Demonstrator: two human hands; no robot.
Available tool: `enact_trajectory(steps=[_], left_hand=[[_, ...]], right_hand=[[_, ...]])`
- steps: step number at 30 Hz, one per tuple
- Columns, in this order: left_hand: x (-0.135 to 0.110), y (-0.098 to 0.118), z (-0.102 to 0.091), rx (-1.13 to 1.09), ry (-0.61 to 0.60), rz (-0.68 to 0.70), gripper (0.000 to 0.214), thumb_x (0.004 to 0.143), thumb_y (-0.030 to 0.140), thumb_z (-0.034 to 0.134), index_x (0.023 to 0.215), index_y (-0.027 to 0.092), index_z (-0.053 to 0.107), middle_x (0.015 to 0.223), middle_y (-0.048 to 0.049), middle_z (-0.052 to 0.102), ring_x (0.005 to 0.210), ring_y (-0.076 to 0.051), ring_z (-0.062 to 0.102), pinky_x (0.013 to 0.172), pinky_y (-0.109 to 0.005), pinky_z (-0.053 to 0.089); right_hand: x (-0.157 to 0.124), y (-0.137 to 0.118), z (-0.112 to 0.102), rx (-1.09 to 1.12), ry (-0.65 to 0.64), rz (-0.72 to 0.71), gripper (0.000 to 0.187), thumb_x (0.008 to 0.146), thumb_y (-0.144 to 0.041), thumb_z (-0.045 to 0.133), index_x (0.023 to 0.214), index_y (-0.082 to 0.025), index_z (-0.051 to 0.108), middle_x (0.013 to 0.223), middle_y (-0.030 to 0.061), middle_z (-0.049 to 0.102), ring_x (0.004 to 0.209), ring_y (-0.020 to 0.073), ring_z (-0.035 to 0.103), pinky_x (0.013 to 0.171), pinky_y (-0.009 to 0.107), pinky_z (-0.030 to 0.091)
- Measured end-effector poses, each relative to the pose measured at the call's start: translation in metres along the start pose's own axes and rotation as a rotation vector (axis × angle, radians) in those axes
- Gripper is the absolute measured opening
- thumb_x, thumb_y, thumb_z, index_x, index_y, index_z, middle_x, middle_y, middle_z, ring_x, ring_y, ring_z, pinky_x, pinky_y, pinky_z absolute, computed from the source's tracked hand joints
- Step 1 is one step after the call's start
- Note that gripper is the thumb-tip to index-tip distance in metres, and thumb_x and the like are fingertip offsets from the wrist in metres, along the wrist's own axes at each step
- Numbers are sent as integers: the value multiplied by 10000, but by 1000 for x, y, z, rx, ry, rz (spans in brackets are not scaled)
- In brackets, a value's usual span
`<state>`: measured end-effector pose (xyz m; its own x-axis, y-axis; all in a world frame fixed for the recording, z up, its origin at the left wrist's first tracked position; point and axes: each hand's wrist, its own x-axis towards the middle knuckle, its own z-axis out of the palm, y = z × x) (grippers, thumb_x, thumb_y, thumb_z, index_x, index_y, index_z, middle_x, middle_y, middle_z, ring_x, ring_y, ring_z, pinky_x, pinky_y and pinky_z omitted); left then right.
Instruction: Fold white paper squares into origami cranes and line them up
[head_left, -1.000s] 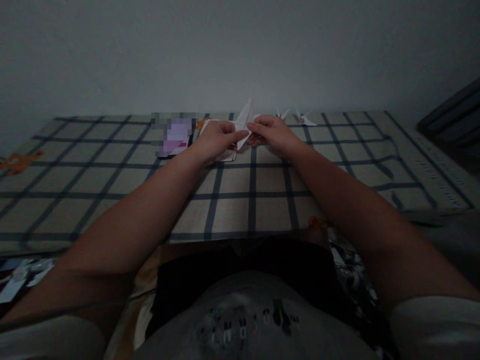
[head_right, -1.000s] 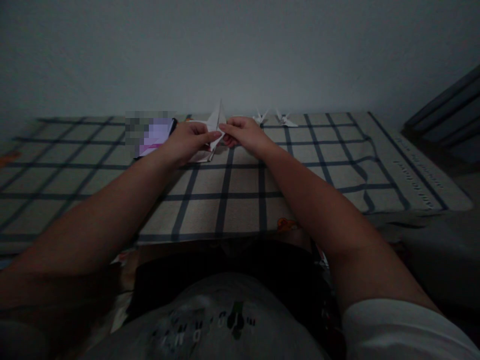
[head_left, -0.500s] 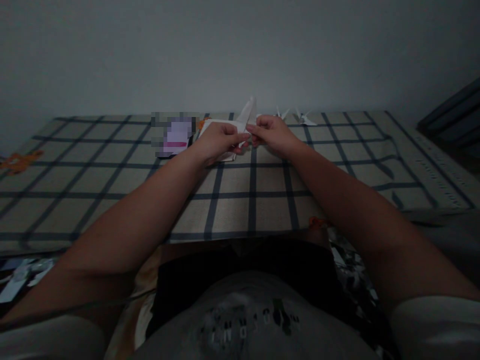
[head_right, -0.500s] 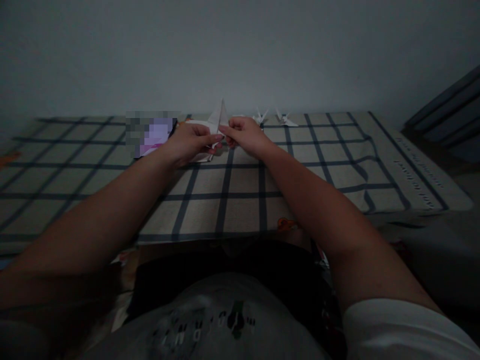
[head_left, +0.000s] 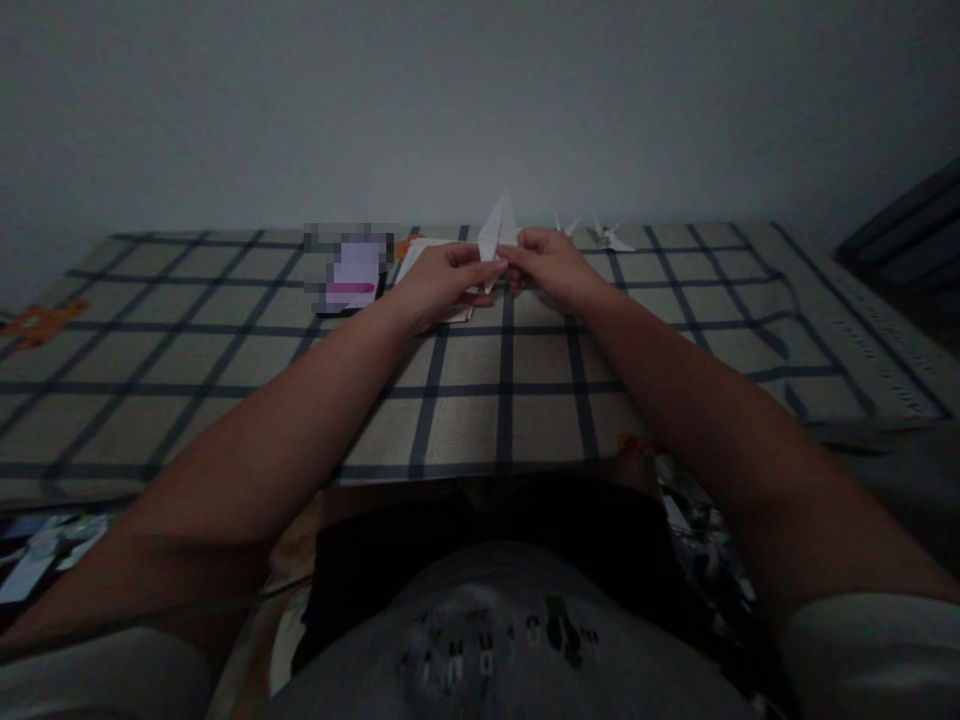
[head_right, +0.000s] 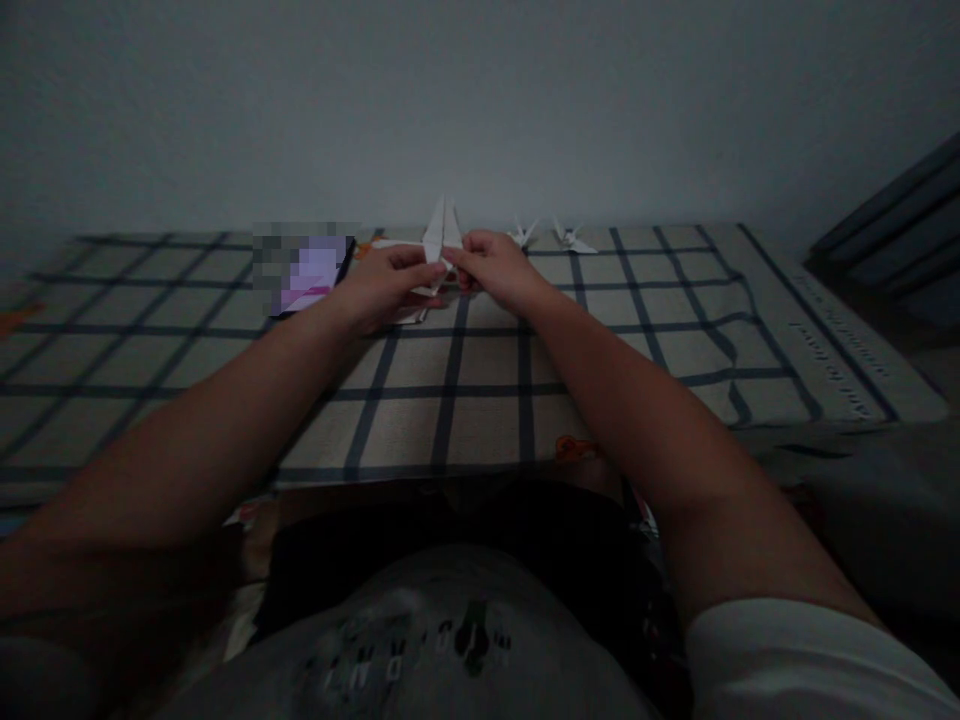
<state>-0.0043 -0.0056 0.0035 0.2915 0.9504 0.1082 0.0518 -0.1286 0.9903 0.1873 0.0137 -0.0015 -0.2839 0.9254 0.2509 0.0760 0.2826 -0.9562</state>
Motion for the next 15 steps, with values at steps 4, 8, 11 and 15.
enact_trajectory(steps=[4,8,11,15], left_hand=[[6,0,-2,25,141,65,255,930,399,805,870,161,737,782,-21,731,729,-117,702,713,-235,637],[8,2,-1,62,249,111,254,911,320,813,758,161,688,701,8,662,657,-92,637,661,-195,590],[6,3,1,21,272,134,258,904,305,810,738,160,674,692,15,645,643,-82,613,646,-183,578],[6,2,2,-58,249,106,194,888,204,762,726,157,666,676,24,644,630,-67,613,660,-173,592]], right_hand=[[-3,-3,1,-7,-51,21,424,1053,-307,719,692,-202,522,571,-36,611,521,69,567,545,182,458],[-6,-3,3,25,-104,50,445,1034,-459,735,717,-184,588,596,-22,641,544,74,593,565,188,498],[-7,0,3,-1,-159,46,398,1026,-397,757,729,-167,623,621,-11,672,565,74,605,605,195,521],[-5,4,2,-49,-157,9,359,1028,-326,756,736,-167,619,610,-21,663,572,75,606,607,196,505]])
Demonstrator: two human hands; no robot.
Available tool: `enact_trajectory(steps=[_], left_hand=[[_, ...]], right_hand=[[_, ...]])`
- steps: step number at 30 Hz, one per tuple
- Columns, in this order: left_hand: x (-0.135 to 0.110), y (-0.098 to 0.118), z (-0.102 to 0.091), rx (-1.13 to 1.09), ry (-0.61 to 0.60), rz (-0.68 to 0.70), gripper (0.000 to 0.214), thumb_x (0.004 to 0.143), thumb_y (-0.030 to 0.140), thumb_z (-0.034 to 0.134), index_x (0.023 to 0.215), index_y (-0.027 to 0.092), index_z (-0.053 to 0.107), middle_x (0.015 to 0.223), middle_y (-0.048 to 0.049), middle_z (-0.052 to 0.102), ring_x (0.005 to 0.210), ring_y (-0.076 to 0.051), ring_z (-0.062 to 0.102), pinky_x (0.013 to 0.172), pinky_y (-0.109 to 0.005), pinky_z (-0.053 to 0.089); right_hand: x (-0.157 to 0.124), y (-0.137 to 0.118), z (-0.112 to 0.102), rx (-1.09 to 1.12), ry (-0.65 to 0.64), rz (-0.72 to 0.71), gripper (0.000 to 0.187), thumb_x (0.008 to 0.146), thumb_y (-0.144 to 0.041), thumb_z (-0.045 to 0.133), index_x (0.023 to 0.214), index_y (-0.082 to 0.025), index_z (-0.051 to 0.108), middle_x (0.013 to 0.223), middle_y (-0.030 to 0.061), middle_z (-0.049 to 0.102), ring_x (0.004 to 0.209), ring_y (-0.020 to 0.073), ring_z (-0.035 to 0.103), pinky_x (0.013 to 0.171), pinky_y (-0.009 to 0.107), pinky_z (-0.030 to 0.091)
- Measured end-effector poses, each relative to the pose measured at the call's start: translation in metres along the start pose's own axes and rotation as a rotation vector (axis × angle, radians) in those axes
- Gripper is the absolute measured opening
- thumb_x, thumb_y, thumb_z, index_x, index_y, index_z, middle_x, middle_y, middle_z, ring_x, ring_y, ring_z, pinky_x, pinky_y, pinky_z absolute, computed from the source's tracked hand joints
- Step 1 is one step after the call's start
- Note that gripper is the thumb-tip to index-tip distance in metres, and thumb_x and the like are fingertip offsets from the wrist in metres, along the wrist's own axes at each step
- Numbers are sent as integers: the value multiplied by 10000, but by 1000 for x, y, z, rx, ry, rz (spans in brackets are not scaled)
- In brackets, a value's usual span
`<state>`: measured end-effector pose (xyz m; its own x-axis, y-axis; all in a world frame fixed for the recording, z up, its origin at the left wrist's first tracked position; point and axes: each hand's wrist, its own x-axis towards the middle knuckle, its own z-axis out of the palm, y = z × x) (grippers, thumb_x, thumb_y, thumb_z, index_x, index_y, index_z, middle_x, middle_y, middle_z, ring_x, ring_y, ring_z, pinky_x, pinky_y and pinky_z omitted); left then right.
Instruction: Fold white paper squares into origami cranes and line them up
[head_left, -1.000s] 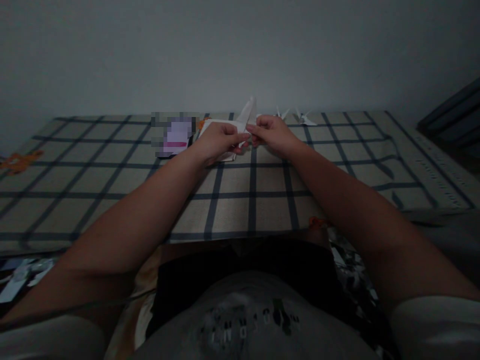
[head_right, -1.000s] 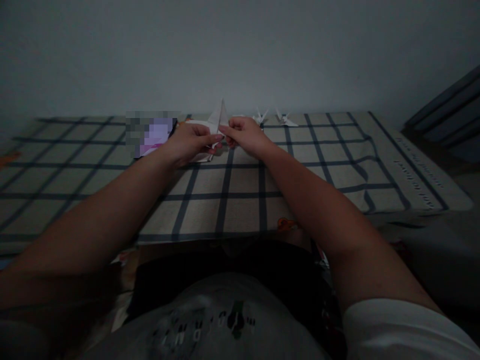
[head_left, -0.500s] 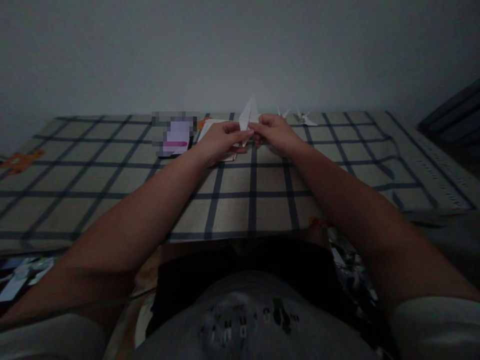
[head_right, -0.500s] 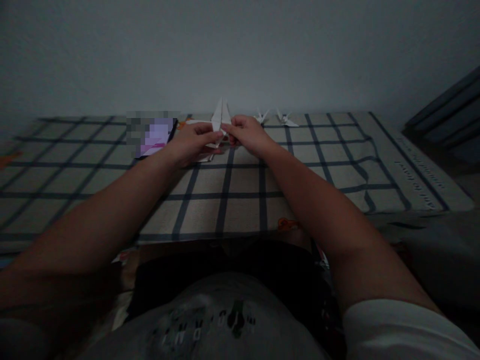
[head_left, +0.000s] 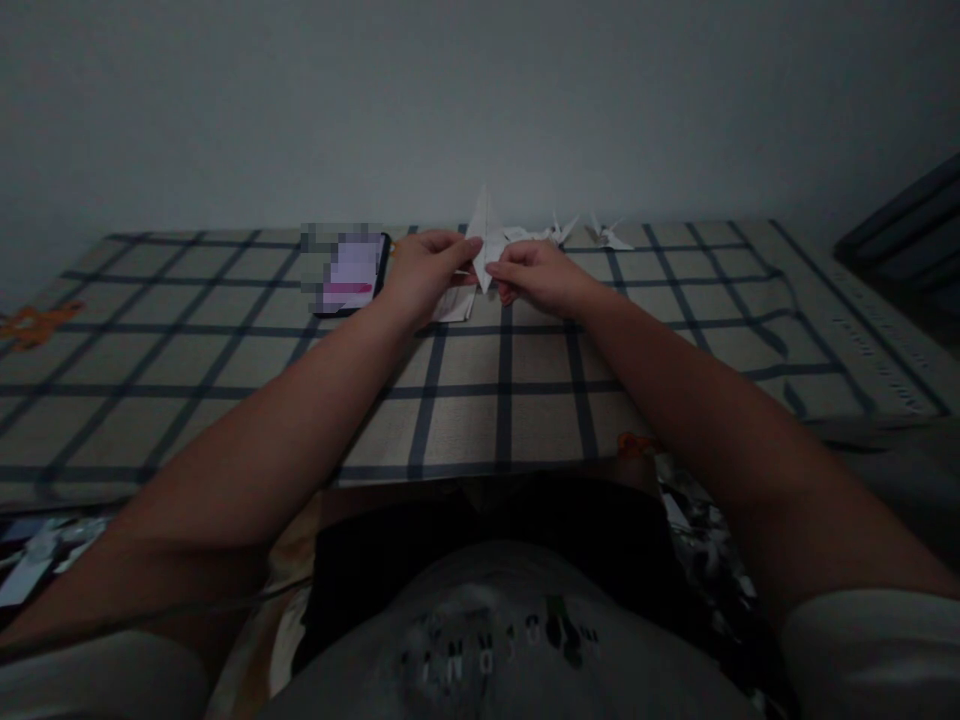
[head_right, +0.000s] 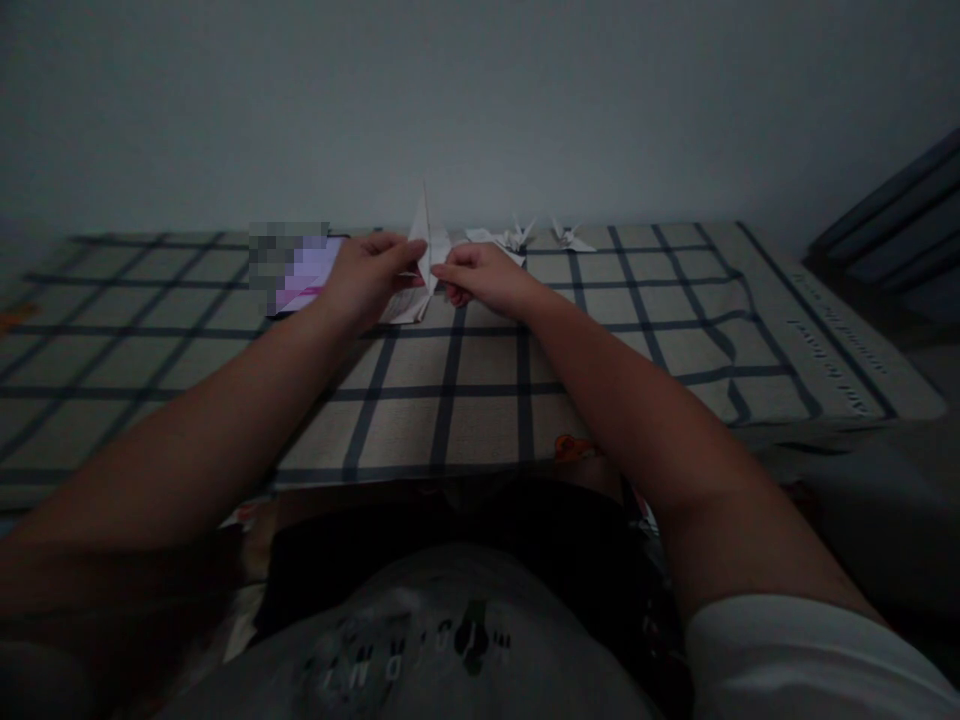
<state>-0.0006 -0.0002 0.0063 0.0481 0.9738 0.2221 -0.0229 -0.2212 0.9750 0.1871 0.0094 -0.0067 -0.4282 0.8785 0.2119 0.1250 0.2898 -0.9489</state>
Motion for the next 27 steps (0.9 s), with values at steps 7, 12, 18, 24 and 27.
enact_trajectory(steps=[7,12,18,24,27], left_hand=[[1,-1,1,-33,-54,-76,260,868,112,759,679,158,587,642,44,610,573,-47,630,635,-155,586],[-1,2,2,-77,-21,-91,289,899,103,754,690,162,564,650,48,608,588,-43,635,655,-152,587],[1,-1,2,-131,-15,-132,313,891,72,742,672,172,542,638,38,588,589,-61,630,638,-165,586],[3,-2,0,-162,-21,-120,268,878,89,736,724,181,536,691,37,607,645,-65,656,714,-193,621],[4,-2,0,-152,-23,-121,232,857,96,734,755,187,547,733,29,627,663,-72,675,741,-210,633]], right_hand=[[0,-5,1,10,37,12,375,1051,-323,728,737,-186,575,591,-46,608,567,72,575,592,191,495],[-2,-6,1,1,-11,26,333,1070,-254,686,758,-185,595,613,-46,611,569,73,576,607,200,501],[-4,-7,0,-86,-24,37,283,1056,-174,680,783,-177,607,626,-41,629,601,75,601,607,190,473],[-4,-8,1,-96,-17,36,285,1077,-269,673,813,-176,621,635,-38,634,607,79,597,618,200,471],[-5,-9,0,-114,-18,25,269,1067,-244,679,810,-172,640,638,-31,638,613,85,596,625,213,460]])
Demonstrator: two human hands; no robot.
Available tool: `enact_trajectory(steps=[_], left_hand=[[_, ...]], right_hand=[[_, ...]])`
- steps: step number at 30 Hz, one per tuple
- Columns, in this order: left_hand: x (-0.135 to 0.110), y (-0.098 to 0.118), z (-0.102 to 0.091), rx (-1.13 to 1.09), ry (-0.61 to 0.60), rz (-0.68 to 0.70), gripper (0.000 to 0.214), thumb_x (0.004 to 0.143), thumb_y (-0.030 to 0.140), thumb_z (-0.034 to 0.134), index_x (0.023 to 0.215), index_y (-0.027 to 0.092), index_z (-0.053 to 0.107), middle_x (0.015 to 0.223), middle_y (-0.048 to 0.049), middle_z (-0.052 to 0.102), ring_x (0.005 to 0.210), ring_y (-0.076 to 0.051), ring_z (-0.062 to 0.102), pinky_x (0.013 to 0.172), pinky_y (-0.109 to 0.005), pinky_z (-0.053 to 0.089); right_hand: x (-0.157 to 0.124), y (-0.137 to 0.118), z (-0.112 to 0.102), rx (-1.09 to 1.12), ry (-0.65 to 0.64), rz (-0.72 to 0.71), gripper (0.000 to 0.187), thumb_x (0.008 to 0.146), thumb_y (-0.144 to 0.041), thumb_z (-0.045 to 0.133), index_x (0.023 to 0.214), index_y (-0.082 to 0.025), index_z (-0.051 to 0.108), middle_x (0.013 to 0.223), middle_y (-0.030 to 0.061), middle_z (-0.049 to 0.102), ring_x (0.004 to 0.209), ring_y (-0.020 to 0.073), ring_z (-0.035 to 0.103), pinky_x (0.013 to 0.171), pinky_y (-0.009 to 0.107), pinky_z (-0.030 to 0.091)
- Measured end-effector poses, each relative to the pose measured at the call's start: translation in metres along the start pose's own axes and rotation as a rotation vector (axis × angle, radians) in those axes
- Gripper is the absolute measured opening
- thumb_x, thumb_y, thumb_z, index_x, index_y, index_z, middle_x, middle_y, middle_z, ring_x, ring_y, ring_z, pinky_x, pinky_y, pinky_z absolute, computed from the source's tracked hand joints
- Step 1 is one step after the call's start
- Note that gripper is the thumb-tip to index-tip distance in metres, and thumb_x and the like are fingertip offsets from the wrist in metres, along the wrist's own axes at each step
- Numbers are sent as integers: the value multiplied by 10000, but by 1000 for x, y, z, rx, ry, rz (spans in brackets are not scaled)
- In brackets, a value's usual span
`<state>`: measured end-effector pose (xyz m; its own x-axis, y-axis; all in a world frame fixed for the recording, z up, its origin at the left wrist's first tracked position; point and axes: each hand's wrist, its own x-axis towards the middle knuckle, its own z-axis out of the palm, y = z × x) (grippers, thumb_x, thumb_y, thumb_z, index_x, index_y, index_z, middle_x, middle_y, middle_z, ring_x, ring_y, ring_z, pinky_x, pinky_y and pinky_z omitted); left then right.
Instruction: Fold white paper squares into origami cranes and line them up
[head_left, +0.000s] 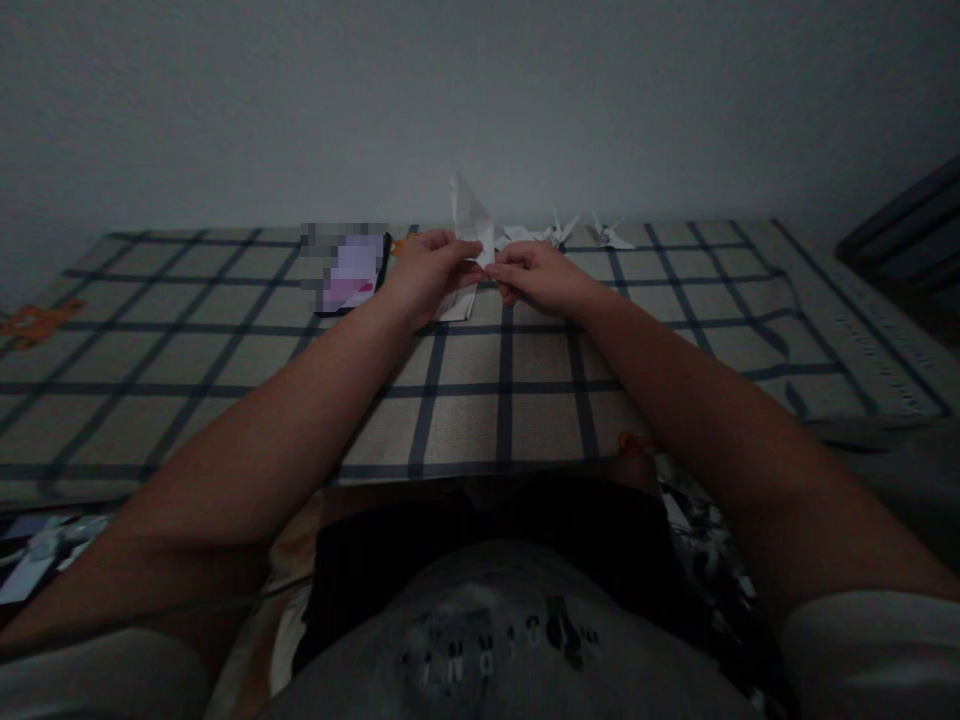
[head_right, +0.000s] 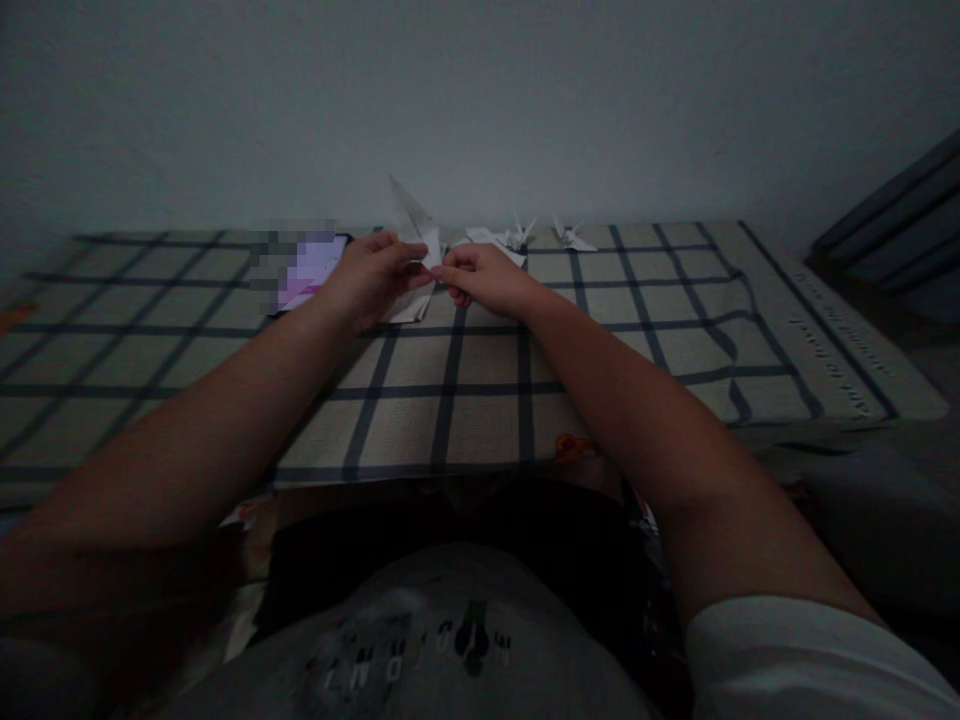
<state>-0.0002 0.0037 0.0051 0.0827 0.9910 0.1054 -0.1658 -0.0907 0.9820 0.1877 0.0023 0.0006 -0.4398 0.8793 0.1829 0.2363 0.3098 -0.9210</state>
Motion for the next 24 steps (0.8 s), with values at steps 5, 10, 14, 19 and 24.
enact_trajectory(steps=[5,10,14,19,24], left_hand=[[1,-2,0,87,-73,-68,122,863,207,758,914,204,647,837,-3,703,656,-98,694,672,-226,622],[1,-4,-1,111,-46,-48,127,906,283,768,902,201,671,756,10,699,591,-76,627,586,-171,543],[0,-5,-1,164,21,21,163,906,264,794,845,182,668,748,3,708,603,-77,633,612,-177,538],[0,-6,-2,174,6,39,137,916,264,779,859,175,692,776,-12,725,631,-93,658,638,-200,569],[-4,-3,-2,194,-5,47,193,888,315,810,851,180,678,794,-13,726,660,-99,663,660,-203,590]], right_hand=[[-1,0,-2,-49,-21,-17,279,1020,-212,722,758,-173,635,655,-16,657,632,90,588,650,227,456],[-2,-1,-2,-90,-30,-37,301,1014,-201,699,723,-173,627,645,-19,645,620,87,556,641,233,432],[-2,-2,-2,-129,-48,-74,312,1014,-294,726,741,-172,637,638,-26,624,604,86,508,613,246,390],[-3,-2,0,-145,-26,-87,315,978,-240,759,716,-186,591,608,-32,604,598,93,498,585,249,354],[-3,-3,0,-115,-21,-40,306,984,-165,714,704,-184,590,599,-23,623,588,91,524,588,243,370]])
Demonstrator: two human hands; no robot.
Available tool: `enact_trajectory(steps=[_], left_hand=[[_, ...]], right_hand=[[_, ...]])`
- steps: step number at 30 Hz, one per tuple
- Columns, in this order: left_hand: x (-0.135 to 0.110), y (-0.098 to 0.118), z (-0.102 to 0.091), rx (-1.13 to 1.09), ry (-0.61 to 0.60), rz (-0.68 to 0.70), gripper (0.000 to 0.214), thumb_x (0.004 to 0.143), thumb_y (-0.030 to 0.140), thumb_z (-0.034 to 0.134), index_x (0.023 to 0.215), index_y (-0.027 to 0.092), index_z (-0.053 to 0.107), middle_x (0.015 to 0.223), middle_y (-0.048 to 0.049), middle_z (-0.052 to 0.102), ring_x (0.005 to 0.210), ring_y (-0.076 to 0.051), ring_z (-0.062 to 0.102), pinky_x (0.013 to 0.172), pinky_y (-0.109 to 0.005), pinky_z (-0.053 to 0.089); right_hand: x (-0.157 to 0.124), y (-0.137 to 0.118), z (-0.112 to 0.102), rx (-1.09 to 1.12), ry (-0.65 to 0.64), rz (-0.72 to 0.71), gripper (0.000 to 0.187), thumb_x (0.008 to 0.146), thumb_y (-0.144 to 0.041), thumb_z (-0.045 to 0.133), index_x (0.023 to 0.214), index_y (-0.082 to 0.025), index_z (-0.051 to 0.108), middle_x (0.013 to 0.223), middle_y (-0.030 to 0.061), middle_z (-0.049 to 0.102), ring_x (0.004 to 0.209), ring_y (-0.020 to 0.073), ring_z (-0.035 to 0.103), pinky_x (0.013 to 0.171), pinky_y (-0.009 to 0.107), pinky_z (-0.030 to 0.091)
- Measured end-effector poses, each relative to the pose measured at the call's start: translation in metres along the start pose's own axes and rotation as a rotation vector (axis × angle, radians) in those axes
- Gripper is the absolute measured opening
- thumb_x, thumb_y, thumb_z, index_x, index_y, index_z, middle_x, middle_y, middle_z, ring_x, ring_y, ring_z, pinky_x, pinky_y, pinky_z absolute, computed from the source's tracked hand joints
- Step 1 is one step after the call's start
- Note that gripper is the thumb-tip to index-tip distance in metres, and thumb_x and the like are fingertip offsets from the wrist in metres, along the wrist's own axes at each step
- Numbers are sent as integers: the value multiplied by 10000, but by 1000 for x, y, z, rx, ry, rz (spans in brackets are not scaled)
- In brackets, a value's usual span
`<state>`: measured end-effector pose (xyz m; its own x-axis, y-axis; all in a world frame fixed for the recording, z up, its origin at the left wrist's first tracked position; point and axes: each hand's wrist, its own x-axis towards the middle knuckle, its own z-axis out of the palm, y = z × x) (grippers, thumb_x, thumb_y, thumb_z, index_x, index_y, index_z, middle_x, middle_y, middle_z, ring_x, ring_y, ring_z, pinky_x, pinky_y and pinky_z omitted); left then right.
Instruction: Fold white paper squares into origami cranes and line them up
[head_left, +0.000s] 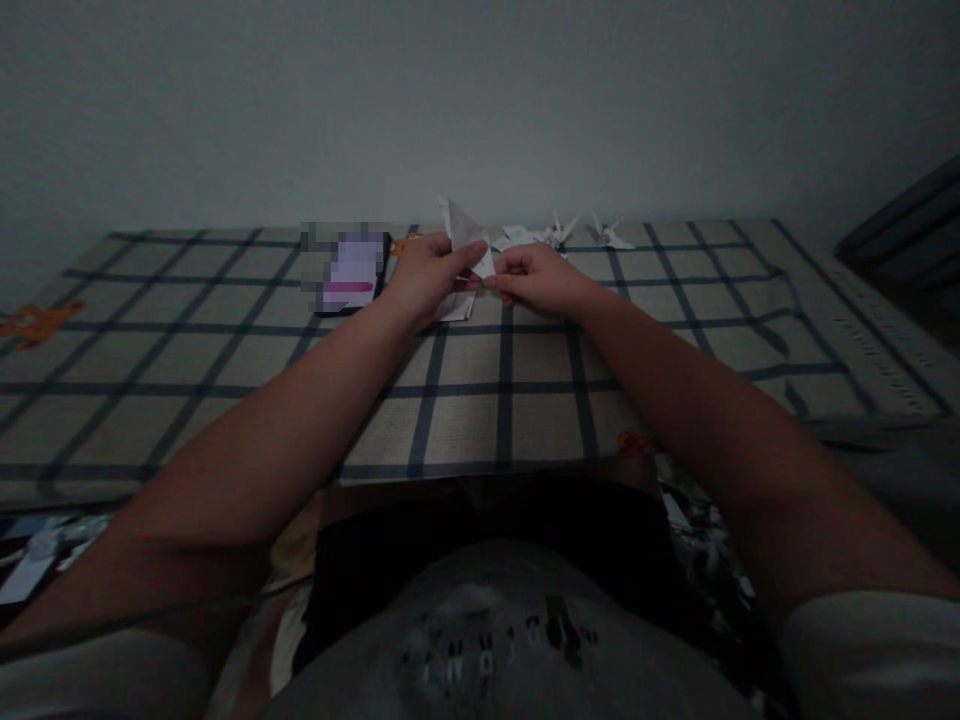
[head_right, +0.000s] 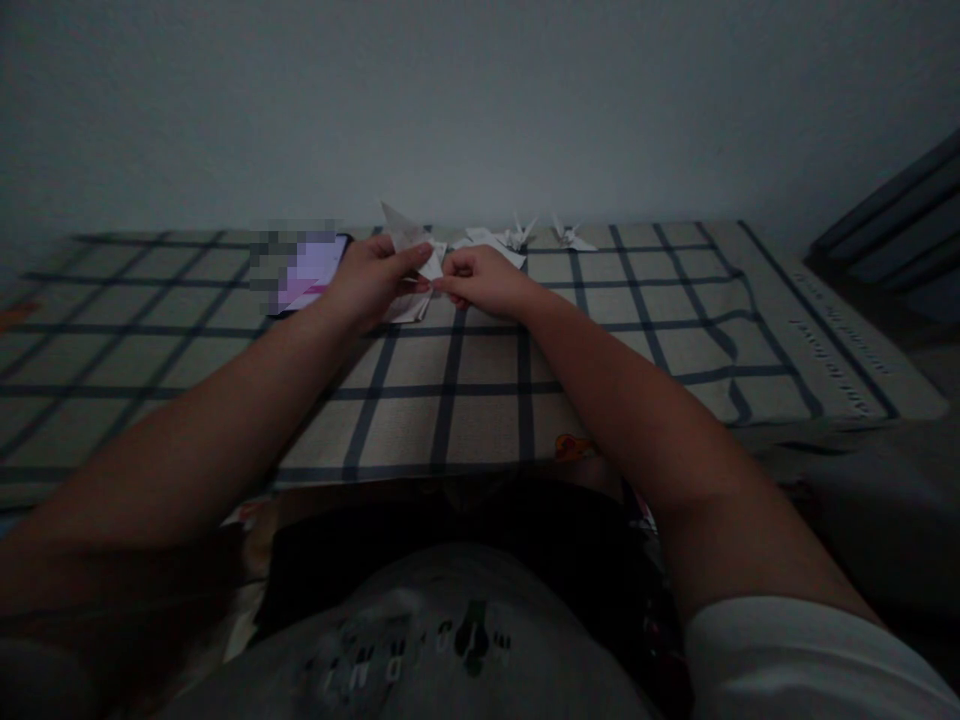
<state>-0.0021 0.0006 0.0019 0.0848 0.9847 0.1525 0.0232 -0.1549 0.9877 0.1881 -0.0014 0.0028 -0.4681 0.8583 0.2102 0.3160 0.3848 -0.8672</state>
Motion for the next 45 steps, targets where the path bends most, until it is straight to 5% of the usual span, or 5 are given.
enact_trajectory(steps=[12,24,32,39,45], left_hand=[[3,-3,-4,-10,15,63,360,913,521,814,825,193,693,772,-22,724,734,-141,726,660,-220,590],[-9,6,-6,161,-159,33,248,831,358,889,744,166,758,622,-39,707,559,-153,680,553,-249,571],[-10,5,-8,336,-257,-9,418,829,444,881,586,180,668,483,-15,586,373,-56,408,362,-179,250],[-7,2,-7,203,-199,23,273,816,414,862,691,199,750,585,-26,660,488,-113,573,445,-203,416],[-12,10,-6,225,-276,0,216,814,293,835,658,176,742,542,-7,587,440,-72,446,415,-198,294]], right_hand=[[0,0,-2,18,-58,-30,363,1000,-295,774,706,-179,595,638,-21,635,620,84,544,612,221,401],[7,7,0,259,76,18,234,1014,-363,745,894,-210,614,695,-49,561,620,95,531,597,216,460],[7,8,-3,122,101,-78,354,944,-305,803,730,-211,537,673,-40,523,672,112,490,630,232,385],[9,4,-4,195,161,-12,395,1001,-412,753,753,-222,510,669,-38,506,629,109,471,606,227,385],[9,7,-2,204,180,-29,519,1007,-594,717,708,-206,545,641,-25,508,603,104,477,575,235,389]])
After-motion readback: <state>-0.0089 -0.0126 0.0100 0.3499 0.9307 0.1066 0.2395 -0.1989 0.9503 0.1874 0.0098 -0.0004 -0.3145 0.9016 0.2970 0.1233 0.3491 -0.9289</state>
